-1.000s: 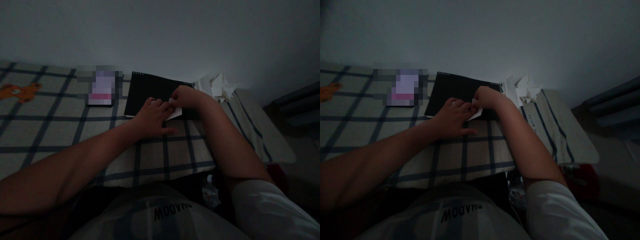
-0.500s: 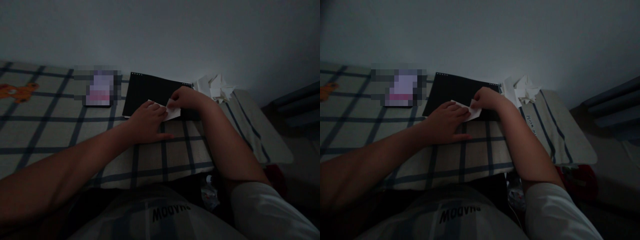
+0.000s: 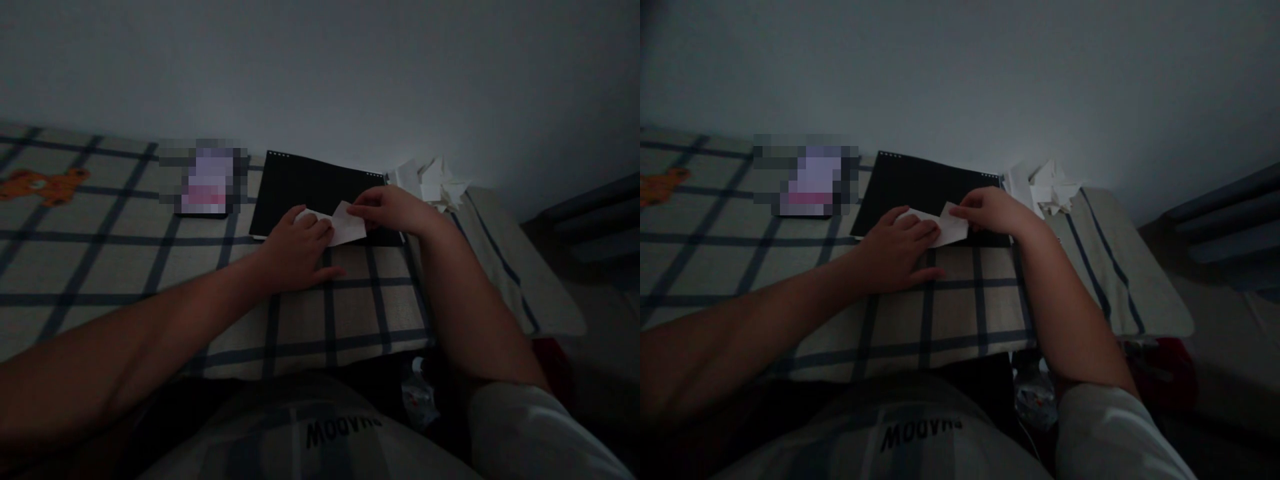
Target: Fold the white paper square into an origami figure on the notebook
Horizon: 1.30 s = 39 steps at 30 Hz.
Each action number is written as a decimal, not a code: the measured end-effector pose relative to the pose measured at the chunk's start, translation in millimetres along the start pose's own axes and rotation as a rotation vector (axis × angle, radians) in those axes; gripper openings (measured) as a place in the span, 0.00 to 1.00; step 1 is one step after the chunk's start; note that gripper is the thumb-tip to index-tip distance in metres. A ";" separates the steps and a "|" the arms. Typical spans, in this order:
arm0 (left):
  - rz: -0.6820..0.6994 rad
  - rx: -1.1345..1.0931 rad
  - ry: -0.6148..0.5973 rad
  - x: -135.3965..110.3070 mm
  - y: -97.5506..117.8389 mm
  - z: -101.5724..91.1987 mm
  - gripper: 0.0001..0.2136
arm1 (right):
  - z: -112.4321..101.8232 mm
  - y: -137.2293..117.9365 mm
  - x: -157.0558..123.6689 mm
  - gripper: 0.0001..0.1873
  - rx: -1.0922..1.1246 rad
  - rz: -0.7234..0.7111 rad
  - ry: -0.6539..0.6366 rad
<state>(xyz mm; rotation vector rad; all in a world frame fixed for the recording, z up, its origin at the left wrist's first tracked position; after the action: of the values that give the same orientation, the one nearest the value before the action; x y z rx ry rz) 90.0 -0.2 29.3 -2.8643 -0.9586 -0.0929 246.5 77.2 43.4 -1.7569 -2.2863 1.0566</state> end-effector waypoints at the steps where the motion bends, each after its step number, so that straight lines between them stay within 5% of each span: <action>1: -0.021 0.005 0.014 0.1 -1.5 0.2 0.36 | 0.3 0.7 -0.4 0.19 0.029 -0.018 0.013; 10: -0.171 0.018 0.004 0.0 -16.3 2.2 0.36 | 5.9 -4.1 11.3 0.32 0.034 -0.230 0.165; 19: -0.071 -0.005 0.008 -4.1 -21.3 -0.9 0.27 | 7.1 -17.3 10.3 0.32 -0.088 -0.285 0.257; 26: -0.108 -0.013 -0.065 -1.7 -26.5 5.6 0.32 | 8.1 -15.8 23.9 0.30 -0.163 -0.291 0.338; 39: -0.110 -0.041 0.003 -4.9 -31.0 1.1 0.31 | 7.6 -39.0 20.0 0.26 -0.373 -0.316 0.478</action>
<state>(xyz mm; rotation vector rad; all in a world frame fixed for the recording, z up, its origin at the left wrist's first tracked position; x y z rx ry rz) 67.4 21.7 30.6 -2.8462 -1.1264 -0.1291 204.1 86.8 52.3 -1.4606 -2.4171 0.1390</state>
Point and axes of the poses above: each hand's wrist, its own x-axis towards the middle knuckle, its own z-axis out of the palm, y = z × x, the point moved 8 cm from there along x, towards the middle knuckle, and after that the axes turned 10 degrees about -y, right-handed, at the moved point
